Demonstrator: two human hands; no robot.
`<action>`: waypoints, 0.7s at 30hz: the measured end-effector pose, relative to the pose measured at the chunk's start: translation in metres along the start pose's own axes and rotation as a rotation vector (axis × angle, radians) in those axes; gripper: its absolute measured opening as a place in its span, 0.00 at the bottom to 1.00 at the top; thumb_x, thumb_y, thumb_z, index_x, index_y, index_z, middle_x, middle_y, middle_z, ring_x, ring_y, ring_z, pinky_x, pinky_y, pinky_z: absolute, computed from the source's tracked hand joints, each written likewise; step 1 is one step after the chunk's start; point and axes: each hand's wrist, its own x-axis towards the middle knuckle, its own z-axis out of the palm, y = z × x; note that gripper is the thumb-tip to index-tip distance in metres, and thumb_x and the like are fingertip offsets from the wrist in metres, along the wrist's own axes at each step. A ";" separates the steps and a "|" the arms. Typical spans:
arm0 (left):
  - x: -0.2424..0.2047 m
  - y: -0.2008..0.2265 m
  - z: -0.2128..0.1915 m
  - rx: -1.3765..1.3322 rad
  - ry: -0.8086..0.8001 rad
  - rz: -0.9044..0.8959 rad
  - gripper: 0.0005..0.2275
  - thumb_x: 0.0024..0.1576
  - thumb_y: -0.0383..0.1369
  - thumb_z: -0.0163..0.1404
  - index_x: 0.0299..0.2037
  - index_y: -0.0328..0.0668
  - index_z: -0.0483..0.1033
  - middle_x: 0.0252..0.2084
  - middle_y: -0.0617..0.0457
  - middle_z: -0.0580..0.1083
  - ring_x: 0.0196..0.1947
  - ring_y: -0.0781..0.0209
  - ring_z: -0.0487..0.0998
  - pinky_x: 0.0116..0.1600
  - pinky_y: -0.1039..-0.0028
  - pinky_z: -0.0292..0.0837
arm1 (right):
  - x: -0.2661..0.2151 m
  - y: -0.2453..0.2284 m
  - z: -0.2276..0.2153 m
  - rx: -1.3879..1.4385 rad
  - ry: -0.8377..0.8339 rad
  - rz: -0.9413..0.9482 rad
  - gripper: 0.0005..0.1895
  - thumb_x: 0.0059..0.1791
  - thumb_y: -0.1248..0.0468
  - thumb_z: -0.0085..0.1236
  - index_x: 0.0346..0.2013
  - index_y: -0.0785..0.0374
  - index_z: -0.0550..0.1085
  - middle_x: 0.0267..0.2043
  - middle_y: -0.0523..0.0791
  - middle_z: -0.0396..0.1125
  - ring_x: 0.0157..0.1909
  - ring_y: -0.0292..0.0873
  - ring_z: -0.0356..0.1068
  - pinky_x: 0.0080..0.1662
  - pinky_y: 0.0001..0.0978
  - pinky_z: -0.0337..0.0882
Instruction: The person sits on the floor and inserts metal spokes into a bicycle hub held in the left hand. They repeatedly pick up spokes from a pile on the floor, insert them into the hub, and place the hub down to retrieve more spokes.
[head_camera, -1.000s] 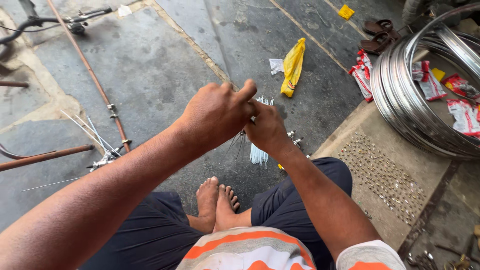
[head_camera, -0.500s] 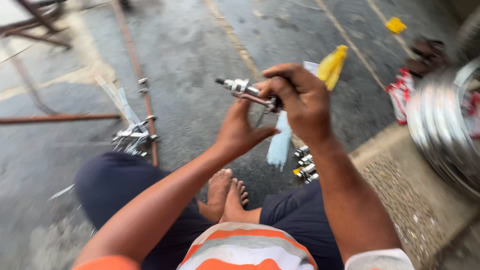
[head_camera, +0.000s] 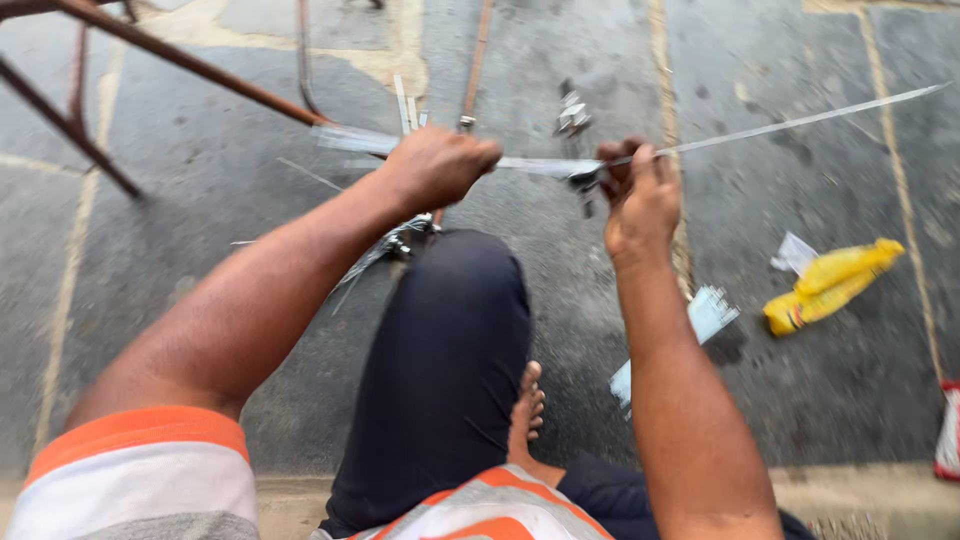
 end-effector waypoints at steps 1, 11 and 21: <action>-0.029 -0.009 0.008 -0.024 0.022 -0.013 0.04 0.62 0.34 0.48 0.38 0.45 0.74 0.31 0.49 0.78 0.32 0.45 0.81 0.33 0.54 0.74 | -0.004 0.020 0.000 -0.024 -0.028 0.103 0.12 0.59 0.58 0.47 0.50 0.61 0.73 0.44 0.49 0.77 0.43 0.44 0.76 0.42 0.34 0.74; -0.211 -0.057 0.096 -0.081 -0.222 -0.538 0.05 0.58 0.31 0.46 0.37 0.47 0.76 0.36 0.45 0.79 0.39 0.41 0.80 0.41 0.51 0.75 | -0.022 0.073 0.025 -0.037 -0.181 0.427 0.21 0.57 0.63 0.44 0.65 0.60 0.59 0.58 0.56 0.67 0.58 0.52 0.73 0.59 0.43 0.75; -0.229 -0.097 0.144 -0.212 -0.361 -0.888 0.16 0.65 0.42 0.43 0.54 0.46 0.77 0.53 0.39 0.78 0.55 0.35 0.75 0.56 0.49 0.70 | -0.064 0.000 -0.127 -0.638 -0.181 0.501 0.23 0.55 0.60 0.52 0.64 0.64 0.69 0.55 0.51 0.73 0.53 0.43 0.74 0.52 0.34 0.75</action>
